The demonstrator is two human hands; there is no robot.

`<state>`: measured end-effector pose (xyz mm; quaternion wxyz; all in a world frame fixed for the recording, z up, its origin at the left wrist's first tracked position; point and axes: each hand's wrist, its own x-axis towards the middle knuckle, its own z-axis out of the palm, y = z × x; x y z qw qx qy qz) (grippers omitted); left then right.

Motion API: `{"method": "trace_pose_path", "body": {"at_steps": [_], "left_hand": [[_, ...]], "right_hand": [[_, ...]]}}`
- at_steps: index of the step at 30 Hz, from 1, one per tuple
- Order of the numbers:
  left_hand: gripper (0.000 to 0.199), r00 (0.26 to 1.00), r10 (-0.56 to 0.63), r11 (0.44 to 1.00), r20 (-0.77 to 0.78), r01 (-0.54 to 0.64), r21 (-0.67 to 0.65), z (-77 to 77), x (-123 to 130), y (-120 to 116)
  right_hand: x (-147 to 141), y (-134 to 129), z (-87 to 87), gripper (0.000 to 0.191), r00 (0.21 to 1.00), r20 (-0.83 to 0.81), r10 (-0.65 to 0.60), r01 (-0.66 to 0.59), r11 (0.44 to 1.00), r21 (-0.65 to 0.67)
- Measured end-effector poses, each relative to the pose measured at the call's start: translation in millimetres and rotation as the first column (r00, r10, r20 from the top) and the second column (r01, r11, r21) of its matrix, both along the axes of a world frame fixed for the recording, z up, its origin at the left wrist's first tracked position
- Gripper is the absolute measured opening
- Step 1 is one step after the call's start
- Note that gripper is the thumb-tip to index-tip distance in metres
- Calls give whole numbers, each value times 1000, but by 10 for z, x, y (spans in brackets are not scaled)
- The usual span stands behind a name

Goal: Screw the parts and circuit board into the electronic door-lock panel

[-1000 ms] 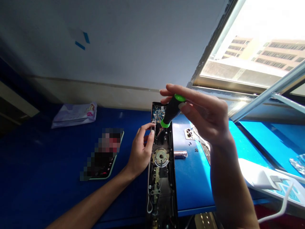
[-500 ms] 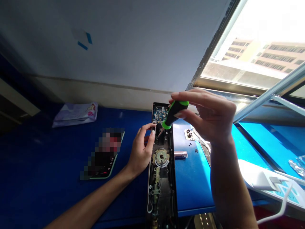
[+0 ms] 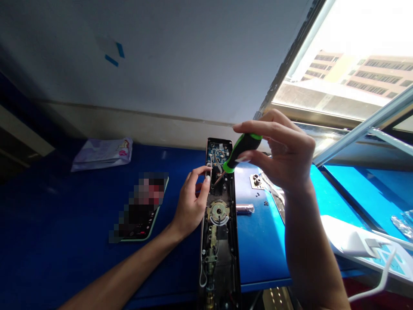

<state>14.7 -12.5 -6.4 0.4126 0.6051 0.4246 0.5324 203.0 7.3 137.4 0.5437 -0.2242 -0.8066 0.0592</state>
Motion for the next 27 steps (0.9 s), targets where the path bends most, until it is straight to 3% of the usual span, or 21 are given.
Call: {"method": "trace_pose_path", "body": {"at_steps": [5, 8, 11, 13, 15, 17, 21, 23, 27], "left_hand": [[26, 1000, 9, 1000, -3, -9, 7, -12, 4, 2], [26, 1000, 9, 1000, -1, -9, 10, -19, 4, 1], [25, 1000, 19, 999, -10, -19, 27, -22, 6, 3], [25, 1000, 23, 999, -16, -23, 32, -22, 7, 6], [25, 1000, 22, 999, -15, -21, 30, -23, 8, 10], [26, 1000, 18, 999, -12, -18, 29, -26, 8, 13], [26, 1000, 18, 999, -8, -18, 30, -36, 7, 11], [26, 1000, 21, 999, -11, -21, 36, -37, 6, 9], [25, 999, 26, 999, -28, -25, 45, -21, 1, 6]], "right_hand": [[18, -49, 8, 42, 972, -6, 234, -227, 937, -264], [20, -29, 4, 37, 994, 22, 107, -104, 989, -105], [-5, -14, 13, 34, 1000, 23, 15, -16, 999, 44], [-23, -28, 16, 32, 998, 22, 67, -66, 997, -42], [-26, -45, 8, 40, 981, 5, 193, -188, 961, -202], [-10, -45, -7, 45, 969, -20, 248, -244, 930, -274], [22, -3, -19, 37, 998, 19, 52, -51, 995, -81], [10, 5, -12, 35, 1000, 20, 12, -11, 1000, -27], [-40, -18, -6, 34, 989, -23, 149, -151, 970, -191]]}}
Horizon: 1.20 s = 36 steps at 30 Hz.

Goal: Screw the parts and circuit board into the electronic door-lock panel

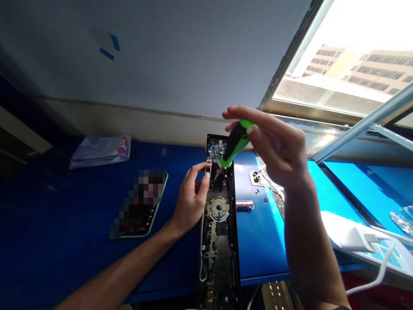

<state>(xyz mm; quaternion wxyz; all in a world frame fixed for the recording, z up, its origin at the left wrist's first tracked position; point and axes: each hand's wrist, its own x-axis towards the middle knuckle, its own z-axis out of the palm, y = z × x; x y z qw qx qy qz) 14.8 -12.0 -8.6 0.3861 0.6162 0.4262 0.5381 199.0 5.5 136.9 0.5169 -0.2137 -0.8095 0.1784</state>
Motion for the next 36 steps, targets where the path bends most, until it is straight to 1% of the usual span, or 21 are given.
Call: {"method": "trace_pose_path", "body": {"at_steps": [2, 3, 5, 7, 8, 9, 12, 14, 16, 19, 21, 23, 24, 25, 26, 28, 30, 31, 32, 34, 36], "left_hand": [[26, 1000, -1, 1000, -6, 1, -1, 9, -3, -1], [26, 1000, -3, 1000, -8, 3, -2, 12, -3, -2], [26, 1000, -5, 1000, -11, 5, -4, 13, -4, -2], [26, 1000, -5, 1000, -13, 5, -1, 10, -3, -2], [26, 1000, -2, 1000, -13, 2, 6, 8, -2, -1], [26, 1000, 3, 1000, -13, -2, 16, 5, -1, 0], [24, 1000, 18, 999, -12, -18, 43, 0, 1, 5], [24, 1000, 17, 999, -12, -17, 38, -1, 1, 6], [24, 1000, 7, 1000, -10, -7, 19, -1, 0, 5], [26, 1000, -4, 1000, -7, 4, -1, 5, -2, 0], [26, 1000, -3, 1000, -8, 3, -4, 9, -2, -3], [26, 1000, 0, 1000, -9, 0, -2, 12, -1, -3], [26, 1000, 1, 1000, -7, -1, 0, 12, 0, -3], [26, 1000, 1, 1000, -5, -1, 2, 11, 1, -2], [26, 1000, 2, 1000, -4, -2, 3, 10, 2, -1], [26, 1000, 2, 1000, -6, -2, 5, 8, 2, 2], [26, 1000, 1, 1000, -11, -1, 3, 9, 2, 3], [26, 1000, 2, 1000, -13, -2, 2, 10, 2, 3], [26, 1000, 2, 1000, -13, -2, 1, 11, 3, 3], [26, 1000, 3, 1000, -11, -3, 0, 13, 4, 1], [26, 1000, 2, 1000, -9, -2, -2, 13, 5, 1]], "right_hand": [[-3, -2, -8, 36, 999, -29, 45, -47, 997, -59], [4, 2, -12, 35, 999, -42, 27, -29, 998, -53], [26, 16, -16, 32, 997, -53, -53, 55, 998, 39], [44, 24, -14, 30, 990, -48, -131, 137, 979, 153], [48, 22, -12, 29, 988, -32, -149, 153, 974, 169], [47, 16, -12, 28, 988, -9, -155, 154, 977, 149], [31, -8, -24, 36, 993, 58, -106, 107, 994, -10], [25, -14, -37, 38, 995, 57, -85, 87, 995, -41], [27, -10, -39, 33, 992, 41, -116, 114, 993, 35], [29, -4, -21, 28, 985, 24, -172, 166, 972, 165], [18, -8, -8, 30, 990, 29, -141, 136, 984, 118], [0, -11, -7, 37, 1000, 21, -23, 23, 1000, -12], [-8, -9, -12, 40, 999, 11, 43, -42, 997, -68], [-13, -4, -19, 42, 996, -7, 86, -86, 992, -95], [-16, 4, -27, 42, 996, -24, 91, -93, 992, -90], [-12, 20, -36, 38, 999, -39, 5, -5, 1000, 11], [-2, 28, -33, 35, 992, -40, -118, 122, 984, 131], [2, 26, -28, 35, 987, -27, -156, 159, 975, 157], [5, 22, -23, 34, 987, -6, -164, 163, 976, 147], [9, 10, -19, 36, 998, 16, -61, 61, 997, 48], [13, 4, -23, 42, 997, -2, 72, -72, 996, -54]]}}
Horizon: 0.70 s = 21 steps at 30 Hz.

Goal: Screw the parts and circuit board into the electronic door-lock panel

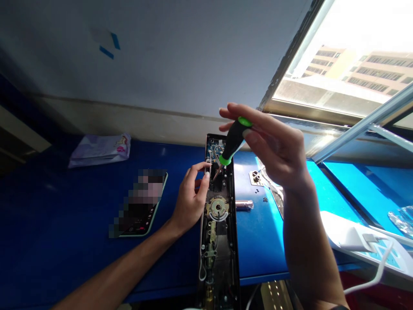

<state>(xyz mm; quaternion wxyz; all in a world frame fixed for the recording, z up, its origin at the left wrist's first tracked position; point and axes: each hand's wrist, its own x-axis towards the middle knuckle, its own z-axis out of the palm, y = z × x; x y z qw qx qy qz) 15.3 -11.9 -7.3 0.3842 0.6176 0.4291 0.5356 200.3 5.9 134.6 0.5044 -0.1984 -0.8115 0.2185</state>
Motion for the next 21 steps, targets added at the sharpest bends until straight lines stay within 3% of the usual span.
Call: {"method": "trace_pose_path", "body": {"at_steps": [2, 6, 8, 12, 14, 17, 19, 21], "left_hand": [[26, 1000, -1, 1000, 4, 1, -1, -4, 1, 1], [27, 1000, -2, 1000, 4, 2, 2, -16, 0, 6], [27, 1000, -3, 1000, 3, 3, 3, -20, -1, 7], [26, 1000, 0, 1000, 7, 0, 8, -21, 1, 8], [26, 1000, 1, 1000, 9, -1, 10, -20, 3, 8], [26, 1000, 3, 1000, 4, -3, 12, -19, 2, 7], [26, 1000, 7, 1000, -1, -7, 15, -18, 0, 6], [26, 1000, 9, 1000, -6, -9, 13, -17, -1, 5]], "right_hand": [[5, 3, -3, 42, 1000, -17, 3, -3, 1000, 23], [-3, 1, 16, 34, 978, -9, -209, 205, 951, 233], [-15, -15, 26, 33, 984, -3, -179, 176, 968, 180], [-15, -40, 22, 47, 999, 19, 37, -37, 999, -25], [-3, -38, 22, 44, 998, 51, -39, 37, 998, 42], [0, -42, 37, 32, 973, 44, -229, 215, 954, 211], [-9, -64, 51, 31, 975, 31, -220, 212, 963, 165], [-14, -96, 61, 36, 991, 43, -124, 123, 992, 24]]}}
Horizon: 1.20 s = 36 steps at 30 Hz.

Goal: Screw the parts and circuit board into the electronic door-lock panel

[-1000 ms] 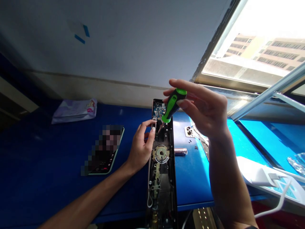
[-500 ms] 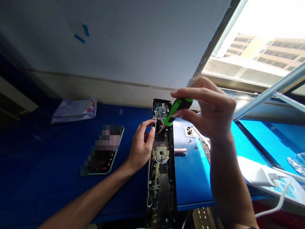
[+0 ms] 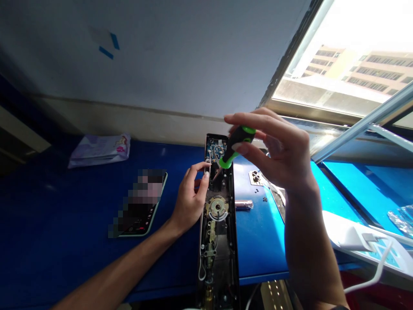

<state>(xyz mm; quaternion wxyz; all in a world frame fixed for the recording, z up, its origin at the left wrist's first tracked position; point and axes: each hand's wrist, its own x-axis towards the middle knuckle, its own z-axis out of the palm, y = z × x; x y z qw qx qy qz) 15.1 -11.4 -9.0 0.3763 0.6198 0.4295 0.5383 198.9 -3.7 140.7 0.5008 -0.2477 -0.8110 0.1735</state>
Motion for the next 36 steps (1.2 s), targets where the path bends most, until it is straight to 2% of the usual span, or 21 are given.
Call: {"method": "trace_pose_path", "body": {"at_steps": [2, 3, 5, 8, 11, 16, 18, 21, 23, 25, 27, 30, 33, 36], "left_hand": [[26, 1000, -3, 1000, -2, 3, -5, -1, -1, -1], [26, 1000, -4, 1000, -1, 4, -6, -2, -1, -1], [26, 1000, -4, 1000, 3, 4, 1, -9, 0, 3], [26, 1000, 0, 1000, 6, 0, 12, -20, 2, 10], [26, 1000, 0, 1000, 7, 0, 11, -23, 2, 11], [26, 1000, -6, 1000, 16, 6, 3, -24, 2, 3], [26, 1000, -4, 1000, 11, 4, 4, -29, 2, 5], [26, 1000, 0, 1000, 3, 0, 9, -40, 2, 9], [26, 1000, 3, 1000, 2, -3, 13, -43, 2, 8], [27, 1000, 1, 1000, 7, -2, 14, -41, 2, 3], [27, 1000, -4, 1000, 10, 3, 12, -33, 0, -3], [27, 1000, -8, 1000, 3, 8, 12, -21, -3, -6], [26, 1000, 2, 1000, -9, -2, 24, -26, -3, 2], [27, 1000, 5, 1000, -10, -5, 31, -44, 0, 12]], "right_hand": [[11, -24, 2, 44, 996, 6, 84, -83, 991, -103], [22, -28, 1, 45, 995, 17, 94, -92, 990, -107], [45, -18, -4, 44, 997, 53, 59, -56, 997, -51], [47, 12, -10, 40, 996, 65, -59, 54, 996, 77], [3, 11, -13, 41, 995, 57, -87, 83, 994, 76], [-52, -25, -21, 55, 988, 48, 148, -141, 982, -122], [-49, -13, -30, 52, 993, 42, 113, -110, 992, -69], [-34, 16, -38, 49, 999, 35, -27, 24, 995, 93], [-27, 14, -32, 48, 997, 37, -65, 60, 990, 126], [-27, -11, -20, 49, 999, 51, -9, 6, 999, 53], [-34, -43, -7, 52, 993, 69, 99, -96, 994, -49], [-57, -69, 11, 55, 981, 98, 169, -167, 985, -34], [-86, -73, 32, 49, 990, 102, 97, -101, 994, 35], [-92, -89, 56, 37, 996, 91, -7, 9, 1000, -16]]}}
